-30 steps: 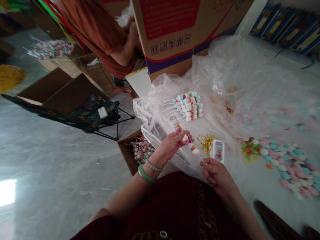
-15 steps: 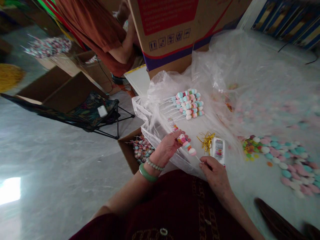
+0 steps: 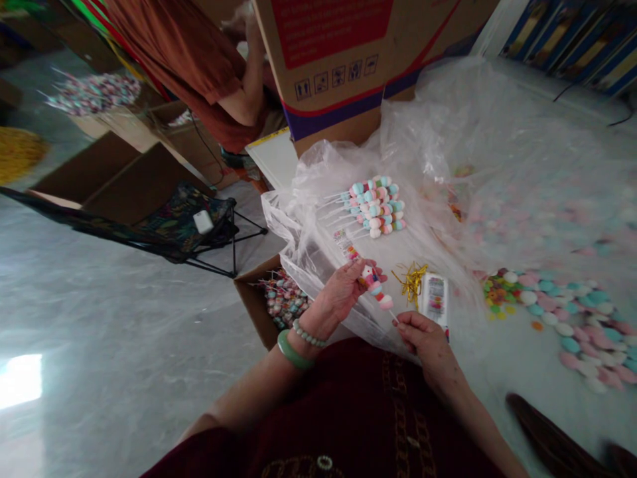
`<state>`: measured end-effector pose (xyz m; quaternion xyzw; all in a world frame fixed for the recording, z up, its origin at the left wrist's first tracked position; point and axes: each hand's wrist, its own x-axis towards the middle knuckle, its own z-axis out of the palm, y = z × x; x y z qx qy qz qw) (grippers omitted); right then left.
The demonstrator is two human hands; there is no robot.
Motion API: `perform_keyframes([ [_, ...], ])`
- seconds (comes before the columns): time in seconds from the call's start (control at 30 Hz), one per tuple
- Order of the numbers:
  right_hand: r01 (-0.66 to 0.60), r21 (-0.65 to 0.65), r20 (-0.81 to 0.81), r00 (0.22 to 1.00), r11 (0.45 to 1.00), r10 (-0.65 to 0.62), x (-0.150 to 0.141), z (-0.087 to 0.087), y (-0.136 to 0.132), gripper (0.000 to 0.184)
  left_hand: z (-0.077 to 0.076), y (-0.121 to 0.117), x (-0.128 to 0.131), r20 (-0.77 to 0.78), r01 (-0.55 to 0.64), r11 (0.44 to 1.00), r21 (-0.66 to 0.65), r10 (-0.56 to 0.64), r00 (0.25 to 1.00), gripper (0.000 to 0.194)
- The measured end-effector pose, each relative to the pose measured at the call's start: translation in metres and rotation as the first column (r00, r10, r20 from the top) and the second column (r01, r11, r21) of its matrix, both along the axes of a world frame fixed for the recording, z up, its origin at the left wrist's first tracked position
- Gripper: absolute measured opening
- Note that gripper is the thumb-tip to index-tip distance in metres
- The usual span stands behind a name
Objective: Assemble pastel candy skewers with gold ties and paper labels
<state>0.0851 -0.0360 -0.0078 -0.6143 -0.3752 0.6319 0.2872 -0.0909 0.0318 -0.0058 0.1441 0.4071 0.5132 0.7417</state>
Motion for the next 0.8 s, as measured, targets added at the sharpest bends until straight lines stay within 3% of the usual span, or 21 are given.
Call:
perform_keyframes([
  [0.1,-0.084,0.123,0.197,0.979,0.989,0.059,0.0,0.0003,0.0002,0.016,-0.0009,-0.0008,0.0039,0.013,-0.04,0.999,-0.032,0.04,0.999,0.027],
  [0.23,-0.265,0.302,0.461,0.882,0.916,0.103,-0.0006,0.0042,-0.0009,0.016,-0.0039,0.0011,0.0063,0.055,-0.098,0.989,-0.107,0.104,0.993,0.02],
  [0.37,-0.327,0.311,0.486,0.862,0.892,0.146,-0.0001,0.0034,-0.0013,0.018,-0.0018,-0.0007,0.0066,0.045,-0.075,0.996,-0.038,0.077,0.996,0.023],
  [0.47,-0.239,0.262,0.366,0.921,0.935,0.133,-0.0005,0.0006,-0.0008,0.015,0.0032,-0.0029,0.005,-0.023,0.015,1.0,0.026,-0.014,1.0,0.03],
  [0.6,-0.039,-0.003,-0.037,0.999,0.999,0.039,-0.0027,0.0014,0.0007,0.018,0.0028,-0.002,0.001,-0.047,0.087,0.994,0.07,-0.084,0.995,0.036],
  [0.7,0.031,-0.163,-0.332,0.939,0.986,-0.084,-0.0019,0.0053,0.0036,0.018,-0.0018,0.0006,-0.0018,0.014,0.071,0.997,0.025,-0.072,0.997,0.035],
  [0.8,-0.019,-0.288,-0.554,0.819,0.958,-0.15,0.0014,0.0072,0.0061,0.018,-0.0022,0.0018,-0.0022,0.045,0.035,0.999,-0.036,-0.033,0.998,0.03],
])
